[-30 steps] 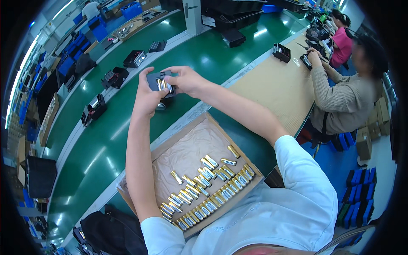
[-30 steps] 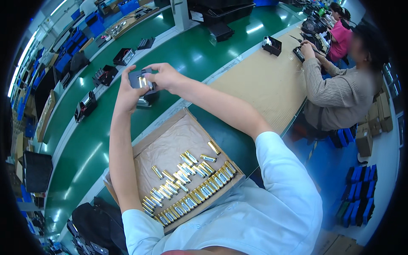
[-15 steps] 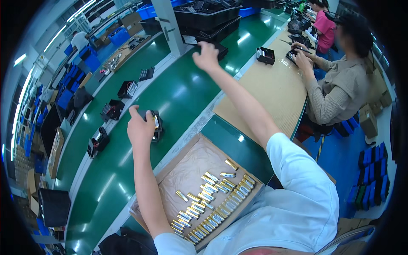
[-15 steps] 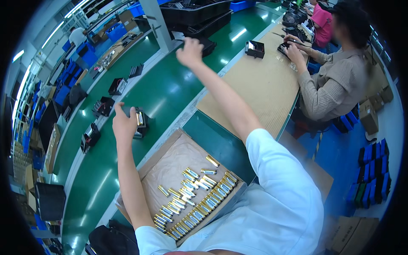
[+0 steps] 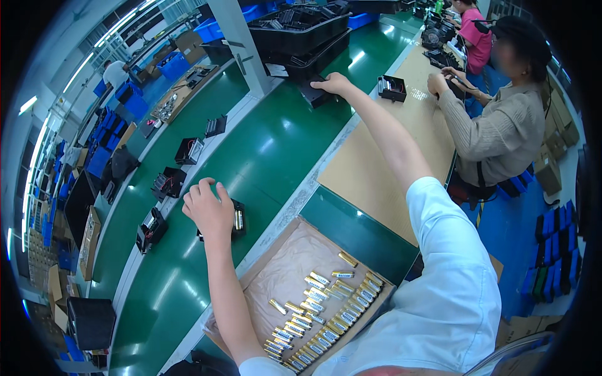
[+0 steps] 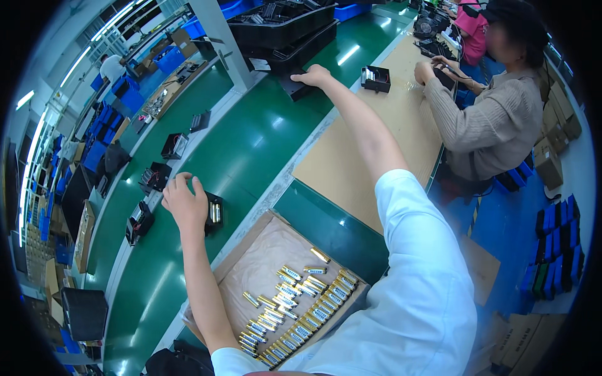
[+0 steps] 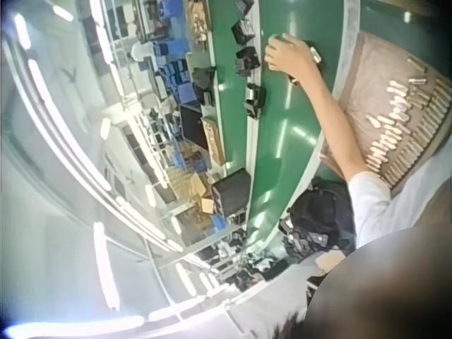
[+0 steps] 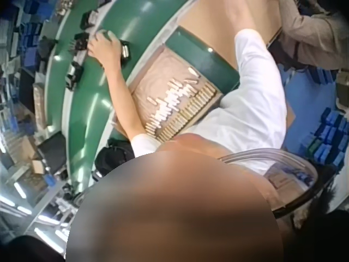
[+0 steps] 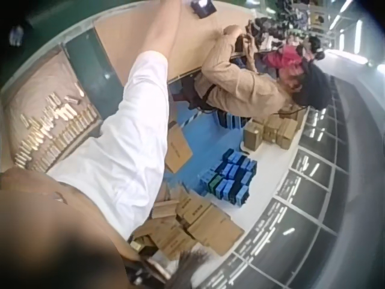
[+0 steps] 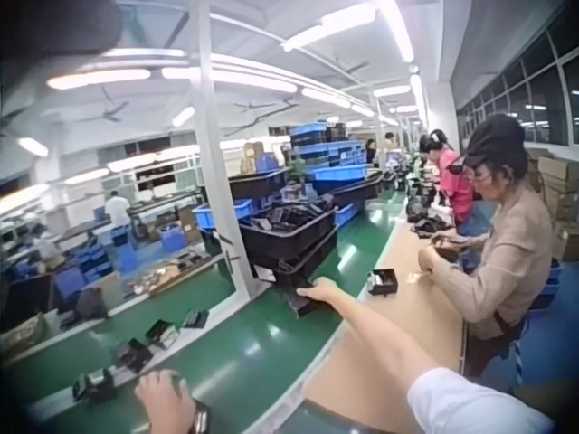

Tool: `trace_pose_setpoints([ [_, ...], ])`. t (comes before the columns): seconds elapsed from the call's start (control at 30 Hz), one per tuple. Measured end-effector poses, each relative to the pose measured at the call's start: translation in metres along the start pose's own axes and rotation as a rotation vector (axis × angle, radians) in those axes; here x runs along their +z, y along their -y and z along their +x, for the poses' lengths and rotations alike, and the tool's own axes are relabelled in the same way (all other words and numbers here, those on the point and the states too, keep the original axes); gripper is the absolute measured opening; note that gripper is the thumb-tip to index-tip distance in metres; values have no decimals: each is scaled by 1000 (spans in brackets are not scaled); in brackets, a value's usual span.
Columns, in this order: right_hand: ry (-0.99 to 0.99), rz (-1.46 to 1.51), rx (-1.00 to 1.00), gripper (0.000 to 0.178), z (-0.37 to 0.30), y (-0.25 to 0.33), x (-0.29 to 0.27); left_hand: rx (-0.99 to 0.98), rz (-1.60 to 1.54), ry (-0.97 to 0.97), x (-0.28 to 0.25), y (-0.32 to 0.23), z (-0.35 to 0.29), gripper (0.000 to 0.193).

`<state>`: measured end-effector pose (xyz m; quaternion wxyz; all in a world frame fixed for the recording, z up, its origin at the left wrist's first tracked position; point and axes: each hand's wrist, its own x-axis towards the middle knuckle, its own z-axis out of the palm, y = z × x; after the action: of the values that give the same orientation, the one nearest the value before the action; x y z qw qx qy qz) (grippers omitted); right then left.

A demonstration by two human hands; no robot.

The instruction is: Assemble small metal components into black plastic housings at a factory workstation.

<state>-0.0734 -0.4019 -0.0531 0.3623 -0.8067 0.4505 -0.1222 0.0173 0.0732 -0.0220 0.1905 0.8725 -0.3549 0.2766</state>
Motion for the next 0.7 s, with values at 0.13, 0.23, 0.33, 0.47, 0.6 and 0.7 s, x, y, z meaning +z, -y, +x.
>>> trace_pose_setpoints([
  [0.13, 7, 16, -40, 59, -34, 10, -4, 6, -90, 49, 0, 1, 2, 17],
  [0.23, -126, 15, -239, 51, -75, 16, 8, 20, -169, 72, 2, -1, 1, 16],
  [0.33, -526, -4, -801, 39, -124, 31, 37, 46, -302, 93, 3, 2, 1, 19],
  [0.47, -511, -210, -1266, 33, -181, 60, 66, 19, -471, 148, -2, -4, 2, 22],
  [0.6, -392, -341, -1582, 27, -213, 68, 103, -52, -609, 212, -7, -10, 5, 27],
  [0.7, -293, -379, -1735, 23, -231, 71, 124, -218, -696, 360, -12, -13, 5, 34],
])
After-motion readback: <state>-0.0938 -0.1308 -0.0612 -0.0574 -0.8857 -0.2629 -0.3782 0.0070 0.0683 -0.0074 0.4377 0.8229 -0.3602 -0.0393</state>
